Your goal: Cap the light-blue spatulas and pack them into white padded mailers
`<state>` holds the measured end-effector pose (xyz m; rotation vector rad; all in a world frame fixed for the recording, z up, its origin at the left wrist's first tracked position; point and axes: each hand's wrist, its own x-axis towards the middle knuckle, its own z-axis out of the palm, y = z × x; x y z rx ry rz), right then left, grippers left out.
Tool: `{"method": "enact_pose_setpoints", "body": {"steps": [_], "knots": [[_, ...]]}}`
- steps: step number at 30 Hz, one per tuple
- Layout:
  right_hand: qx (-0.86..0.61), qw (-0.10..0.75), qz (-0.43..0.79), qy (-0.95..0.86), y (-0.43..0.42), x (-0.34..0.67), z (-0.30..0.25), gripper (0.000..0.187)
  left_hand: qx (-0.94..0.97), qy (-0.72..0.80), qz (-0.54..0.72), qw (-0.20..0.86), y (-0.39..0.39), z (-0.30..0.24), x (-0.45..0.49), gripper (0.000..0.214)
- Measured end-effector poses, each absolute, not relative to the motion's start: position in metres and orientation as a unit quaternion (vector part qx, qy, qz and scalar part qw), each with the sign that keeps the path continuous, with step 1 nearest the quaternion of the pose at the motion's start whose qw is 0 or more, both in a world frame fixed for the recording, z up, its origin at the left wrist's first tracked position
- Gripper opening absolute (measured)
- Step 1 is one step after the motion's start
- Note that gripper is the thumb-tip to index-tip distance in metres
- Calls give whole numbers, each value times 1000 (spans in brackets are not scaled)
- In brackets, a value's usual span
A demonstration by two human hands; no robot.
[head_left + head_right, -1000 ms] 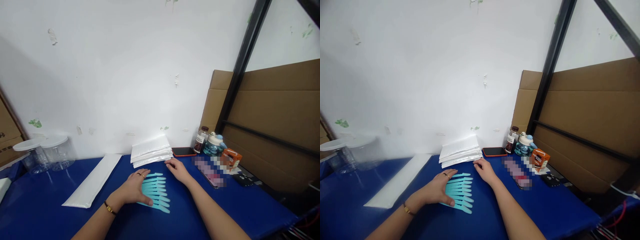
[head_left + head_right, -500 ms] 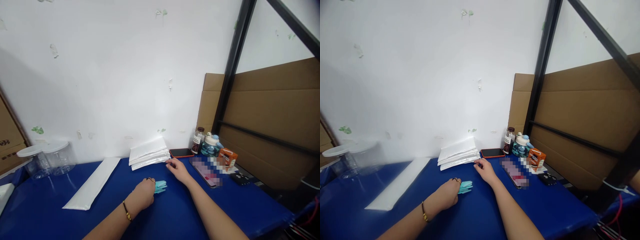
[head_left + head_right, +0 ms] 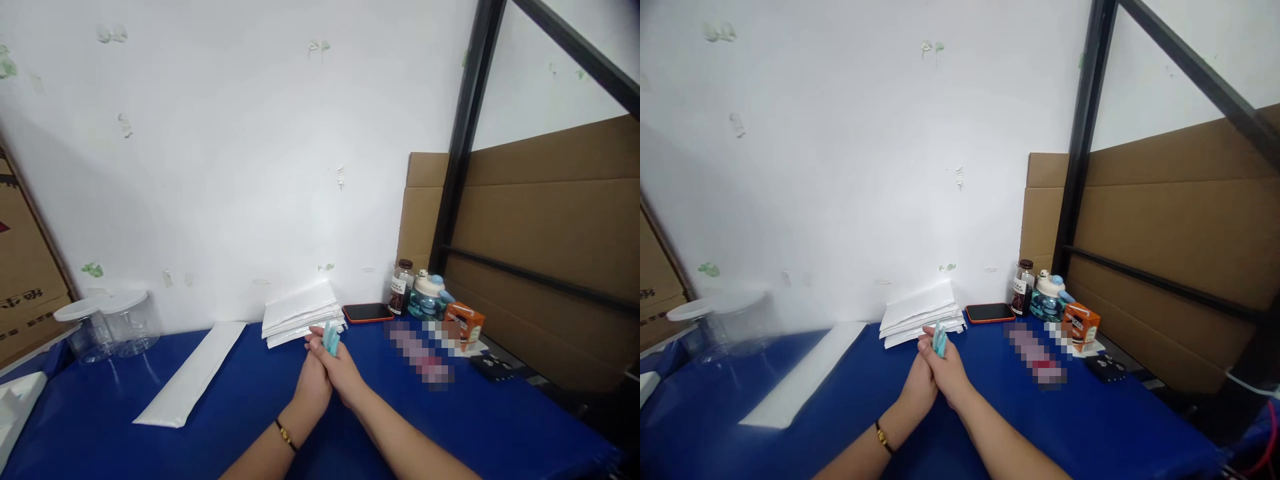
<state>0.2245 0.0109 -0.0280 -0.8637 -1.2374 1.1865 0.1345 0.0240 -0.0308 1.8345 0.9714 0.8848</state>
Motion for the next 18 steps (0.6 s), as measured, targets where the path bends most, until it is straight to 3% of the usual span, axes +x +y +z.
{"method": "enact_pose_setpoints", "body": {"steps": [5, 9, 13, 16, 18], "knots": [[-412, 595, 403, -560, 9, 230, -22, 41, 793, 372, 381, 295, 18, -39, 129, 64], [-417, 612, 367, -564, 17, 247, -23, 35, 740, 572, 292, 201, 37, -12, 67, 79], [-439, 556, 426, -562, 26, 253, -31, 38, 639, 734, 229, 34, 62, 9, -22, 95], [-417, 574, 466, -529, 27, 250, -34, 39, 546, 822, 149, 54, 72, 2, -74, 117], [-402, 580, 492, -511, 25, 248, -32, 39, 544, 825, 123, 87, 75, -8, -94, 115]]}}
